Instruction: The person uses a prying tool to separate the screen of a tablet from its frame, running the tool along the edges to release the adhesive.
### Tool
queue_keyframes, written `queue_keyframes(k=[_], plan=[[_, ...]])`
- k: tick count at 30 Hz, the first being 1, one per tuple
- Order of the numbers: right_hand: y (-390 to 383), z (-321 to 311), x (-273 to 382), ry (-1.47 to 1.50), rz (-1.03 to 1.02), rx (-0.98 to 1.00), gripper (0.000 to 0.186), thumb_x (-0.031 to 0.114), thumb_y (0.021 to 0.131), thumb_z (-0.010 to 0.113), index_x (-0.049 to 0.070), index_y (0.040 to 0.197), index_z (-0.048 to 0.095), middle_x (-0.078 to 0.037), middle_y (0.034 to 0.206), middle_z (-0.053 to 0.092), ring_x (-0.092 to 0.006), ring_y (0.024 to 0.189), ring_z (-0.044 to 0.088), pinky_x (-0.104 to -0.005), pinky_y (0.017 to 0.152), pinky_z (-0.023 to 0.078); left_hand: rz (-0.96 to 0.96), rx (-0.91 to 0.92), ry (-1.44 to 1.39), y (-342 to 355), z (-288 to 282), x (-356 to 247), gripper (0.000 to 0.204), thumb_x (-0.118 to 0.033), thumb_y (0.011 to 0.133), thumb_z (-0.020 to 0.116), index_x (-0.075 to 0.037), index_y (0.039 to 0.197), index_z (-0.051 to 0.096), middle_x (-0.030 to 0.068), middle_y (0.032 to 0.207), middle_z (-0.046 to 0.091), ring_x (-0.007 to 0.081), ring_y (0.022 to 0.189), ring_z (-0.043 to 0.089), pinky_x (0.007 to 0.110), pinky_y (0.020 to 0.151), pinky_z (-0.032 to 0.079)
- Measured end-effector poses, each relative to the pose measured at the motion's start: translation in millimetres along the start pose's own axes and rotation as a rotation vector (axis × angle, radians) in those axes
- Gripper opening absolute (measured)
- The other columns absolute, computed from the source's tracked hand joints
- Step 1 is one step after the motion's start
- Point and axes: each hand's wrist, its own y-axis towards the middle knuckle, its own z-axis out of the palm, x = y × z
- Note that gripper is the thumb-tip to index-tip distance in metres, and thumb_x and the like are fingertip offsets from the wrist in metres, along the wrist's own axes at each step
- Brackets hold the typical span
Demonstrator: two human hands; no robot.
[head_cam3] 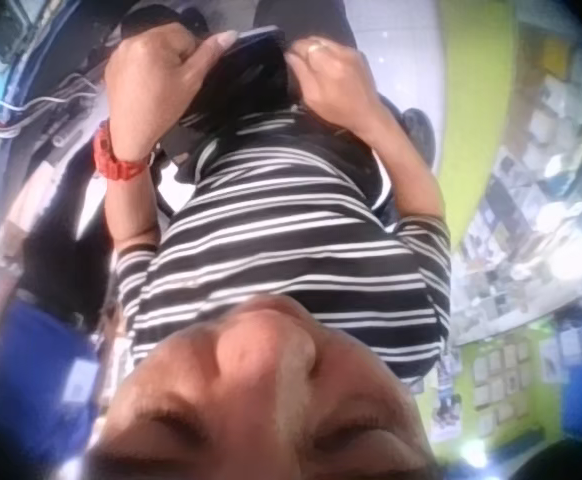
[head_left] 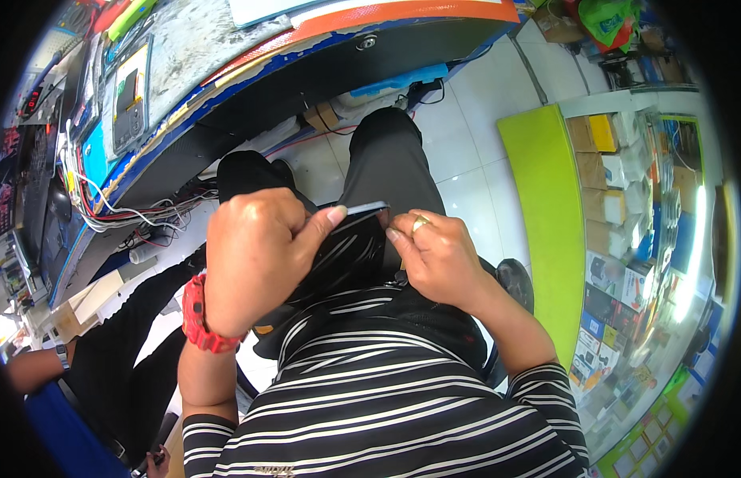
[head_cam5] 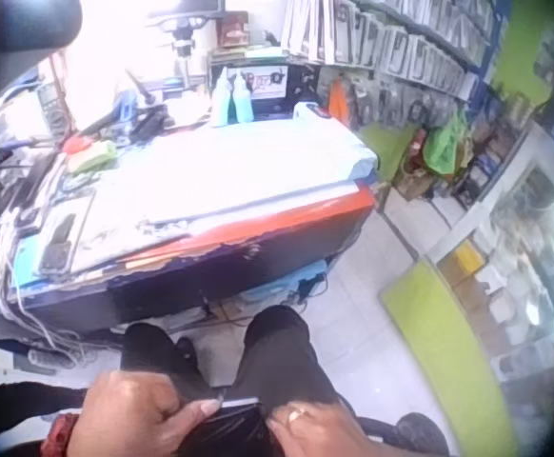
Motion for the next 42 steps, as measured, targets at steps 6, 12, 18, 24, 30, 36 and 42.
queue_keyframes(k=[6,12,18,24,30,36,42], plan=[[-3,15,-17,0.094,0.043,-0.001,0.007,0.003,0.095,0.069,-0.003,0.092,0.070,-0.017,0.080,0.069,-0.0393,0.068,0.066,-0.0435,0.062,0.052,-0.048,0.082,-0.026,18,5,15,0.054,-0.028,0.091,0.085,0.007,0.060,0.058,0.0144,0.053,0.048,0.0243,0.046,0.041,0.039,0.048,0.036],[-12,20,-29,-0.002,0.090,0.131,0.014,0.010,0.097,0.067,-0.002,0.094,0.073,-0.020,0.088,0.073,-0.0408,0.080,0.071,-0.0476,0.072,0.055,-0.093,0.120,0.024,27,6,17,0.055,-0.033,0.090,0.084,0.005,0.058,0.061,0.0172,0.054,0.052,0.0337,0.048,0.051,0.042,0.050,0.041],[-38,30,-55,-0.053,0.076,0.240,0.012,0.008,0.094,0.067,-0.002,0.090,0.071,-0.020,0.087,0.072,-0.0426,0.076,0.070,-0.0502,0.073,0.056,-0.095,0.112,-0.044,27,-1,32,0.059,-0.034,0.091,0.084,0.005,0.057,0.056,0.0165,0.052,0.045,0.0294,0.046,0.040,0.042,0.050,0.037],[-13,-4,-38,-0.003,0.107,-0.066,0.019,0.005,0.096,0.069,0.001,0.114,0.073,-0.015,0.103,0.076,-0.0363,0.079,0.073,-0.0443,0.071,0.058,-0.133,0.140,-0.074,15,-12,35,0.057,-0.024,0.095,0.083,0.008,0.061,0.050,0.0117,0.057,0.049,0.0174,0.053,0.039,0.038,0.051,0.035],[25,-9,-9,0.122,-0.117,-0.211,0.022,0.000,0.098,0.069,0.001,0.120,0.070,-0.015,0.090,0.073,-0.0262,0.066,0.067,-0.0358,0.065,0.053,-0.061,0.113,-0.052,7,-11,25,0.054,-0.021,0.095,0.083,0.008,0.062,0.052,0.0113,0.058,0.052,0.0175,0.053,0.040,0.037,0.051,0.035],[39,-3,-15,0.267,-0.060,-0.044,0.026,0.007,0.103,0.066,0.000,0.128,0.063,-0.011,0.086,0.071,-0.0207,0.068,0.065,-0.0343,0.067,0.052,-0.054,0.001,-0.092,3,-13,48,0.056,-0.025,0.094,0.083,0.005,0.058,0.053,0.0119,0.054,0.049,0.0224,0.046,0.041,0.039,0.047,0.034],[29,34,-33,0.476,0.214,0.087,0.032,0.011,0.106,0.065,0.000,0.136,0.059,-0.007,0.089,0.068,-0.0131,0.075,0.063,-0.0300,0.070,0.051,-0.192,0.075,-0.361,5,-20,112,0.059,-0.019,0.098,0.080,0.002,0.059,0.040,0.0016,0.055,0.038,0.0100,0.058,0.030,0.035,0.052,0.028]])
